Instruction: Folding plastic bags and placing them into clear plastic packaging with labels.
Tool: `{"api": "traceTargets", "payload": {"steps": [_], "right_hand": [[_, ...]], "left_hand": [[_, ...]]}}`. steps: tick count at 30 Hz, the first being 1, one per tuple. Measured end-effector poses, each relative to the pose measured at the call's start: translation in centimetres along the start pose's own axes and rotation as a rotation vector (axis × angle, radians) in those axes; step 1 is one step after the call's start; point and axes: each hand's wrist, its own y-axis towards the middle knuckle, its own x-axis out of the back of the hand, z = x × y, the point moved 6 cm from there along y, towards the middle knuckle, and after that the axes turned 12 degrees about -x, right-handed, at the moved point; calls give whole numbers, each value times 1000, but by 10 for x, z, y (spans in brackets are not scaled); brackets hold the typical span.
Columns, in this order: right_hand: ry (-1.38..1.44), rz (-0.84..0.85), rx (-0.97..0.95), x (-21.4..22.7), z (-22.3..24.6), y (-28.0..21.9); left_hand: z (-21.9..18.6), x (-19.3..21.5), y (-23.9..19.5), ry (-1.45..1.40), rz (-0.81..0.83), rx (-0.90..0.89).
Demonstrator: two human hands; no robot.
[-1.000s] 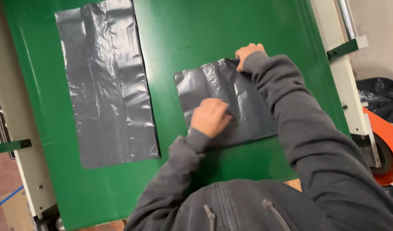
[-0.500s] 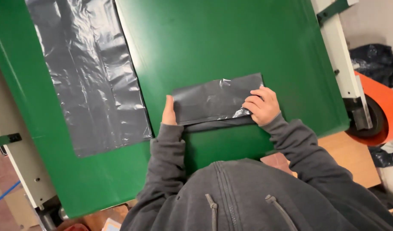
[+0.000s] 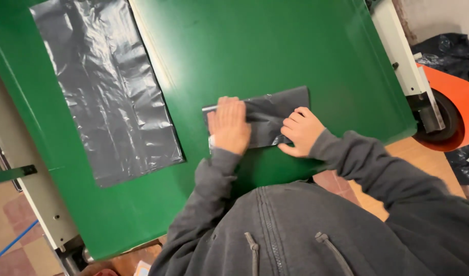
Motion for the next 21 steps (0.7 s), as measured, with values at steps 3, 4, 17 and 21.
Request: {"api": "traceTargets", "payload": {"steps": [3, 4, 17, 21], "right_hand": [[142, -39, -188, -33, 25, 35], [134, -44, -181, -54, 36, 32], [-171, 16, -338, -84, -14, -11], [2, 195, -145, -126, 84, -62]], "left_hand": [[-40, -46, -20, -169, 349, -45], [-37, -47, -22, -167, 338, -46], [33, 23, -90, -59, 199, -462], [-20, -18, -102, -348, 524, -537]]}}
